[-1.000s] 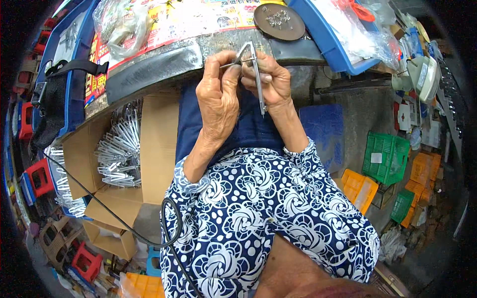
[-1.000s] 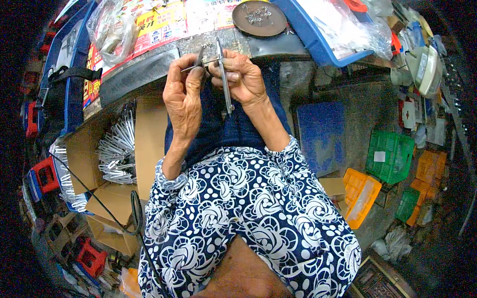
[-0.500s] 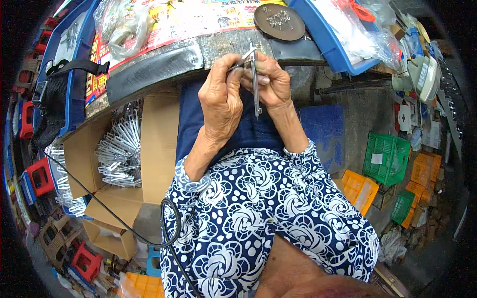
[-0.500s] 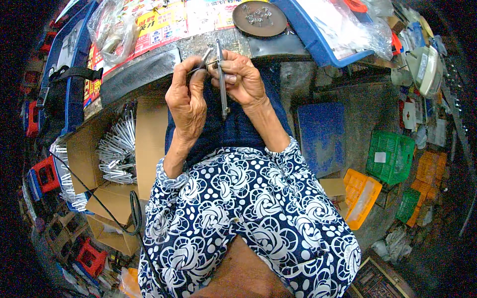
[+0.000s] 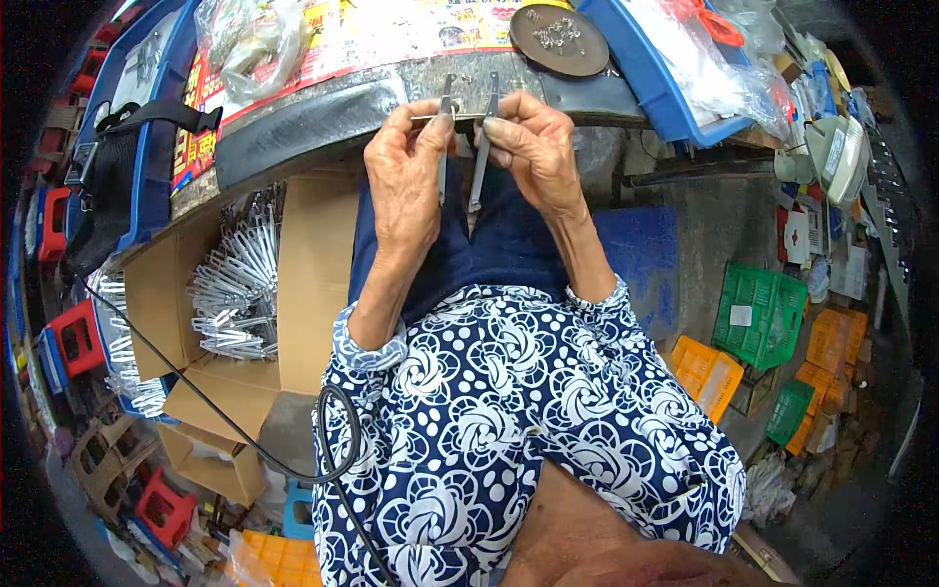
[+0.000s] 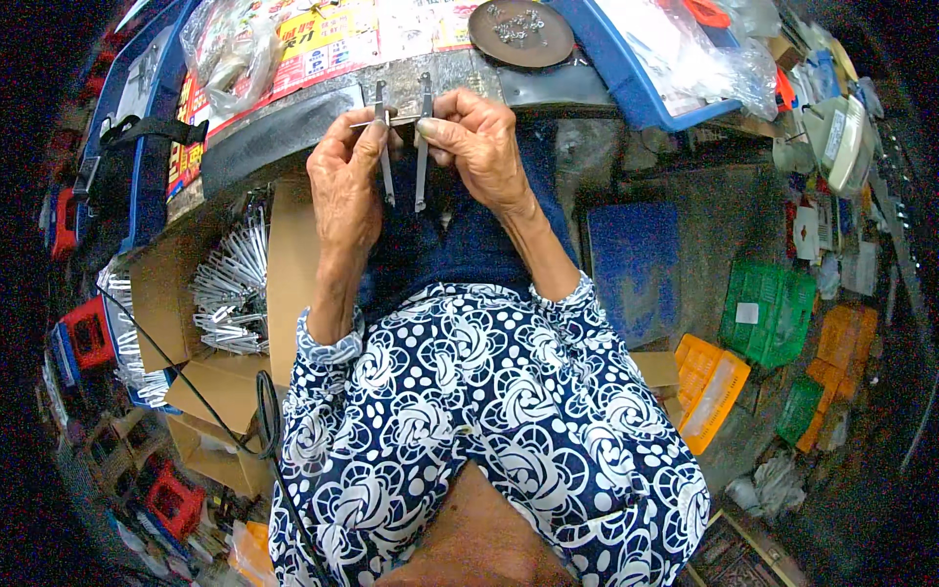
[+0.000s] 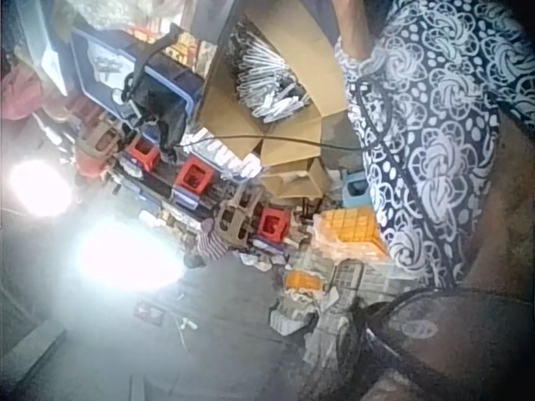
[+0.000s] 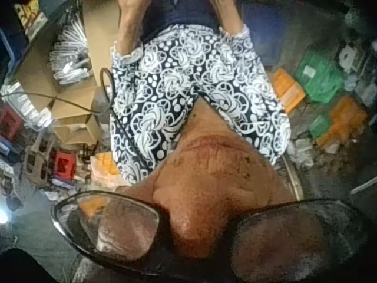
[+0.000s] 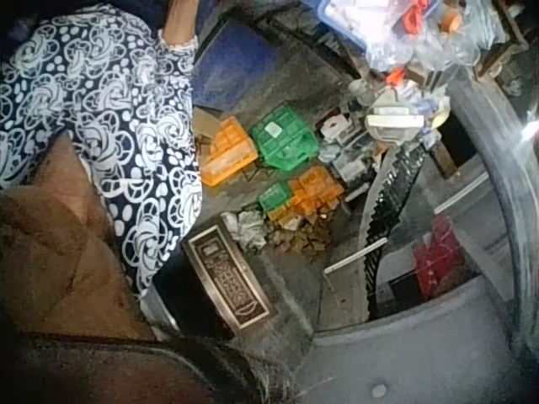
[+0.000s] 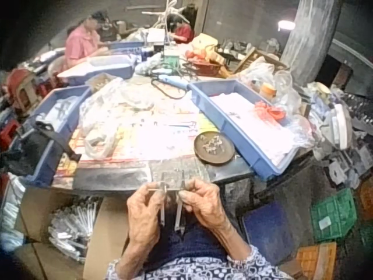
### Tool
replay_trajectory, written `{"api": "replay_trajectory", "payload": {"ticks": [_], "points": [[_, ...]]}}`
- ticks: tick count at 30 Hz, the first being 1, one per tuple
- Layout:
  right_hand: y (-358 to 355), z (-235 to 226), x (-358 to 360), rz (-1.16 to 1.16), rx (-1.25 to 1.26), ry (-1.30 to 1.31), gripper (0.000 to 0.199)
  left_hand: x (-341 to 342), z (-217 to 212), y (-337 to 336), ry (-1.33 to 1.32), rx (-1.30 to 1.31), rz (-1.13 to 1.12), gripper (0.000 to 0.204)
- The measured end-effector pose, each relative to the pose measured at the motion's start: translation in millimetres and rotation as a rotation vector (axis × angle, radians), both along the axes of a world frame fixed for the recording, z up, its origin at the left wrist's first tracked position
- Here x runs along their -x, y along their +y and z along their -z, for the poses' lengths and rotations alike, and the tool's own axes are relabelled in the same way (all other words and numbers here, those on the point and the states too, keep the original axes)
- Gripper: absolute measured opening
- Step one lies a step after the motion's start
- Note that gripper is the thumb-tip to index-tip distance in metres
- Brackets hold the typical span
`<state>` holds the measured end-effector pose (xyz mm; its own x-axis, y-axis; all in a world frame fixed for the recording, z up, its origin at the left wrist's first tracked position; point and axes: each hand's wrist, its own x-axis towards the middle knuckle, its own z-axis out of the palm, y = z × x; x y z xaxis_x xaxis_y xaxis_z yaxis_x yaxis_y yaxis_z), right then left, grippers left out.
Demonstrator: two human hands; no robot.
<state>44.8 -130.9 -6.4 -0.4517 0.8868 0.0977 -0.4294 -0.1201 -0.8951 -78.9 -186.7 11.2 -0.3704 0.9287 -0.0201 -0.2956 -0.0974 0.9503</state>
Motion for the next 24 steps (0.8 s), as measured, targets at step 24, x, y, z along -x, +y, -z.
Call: {"api": "replay_trajectory", "payload": {"ticks": [24], "points": [[-19,-20,-7,0.051,-0.255,-0.378,0.013,-7,-1,-5,0.139,-0.050,0.030,0.005]]}}
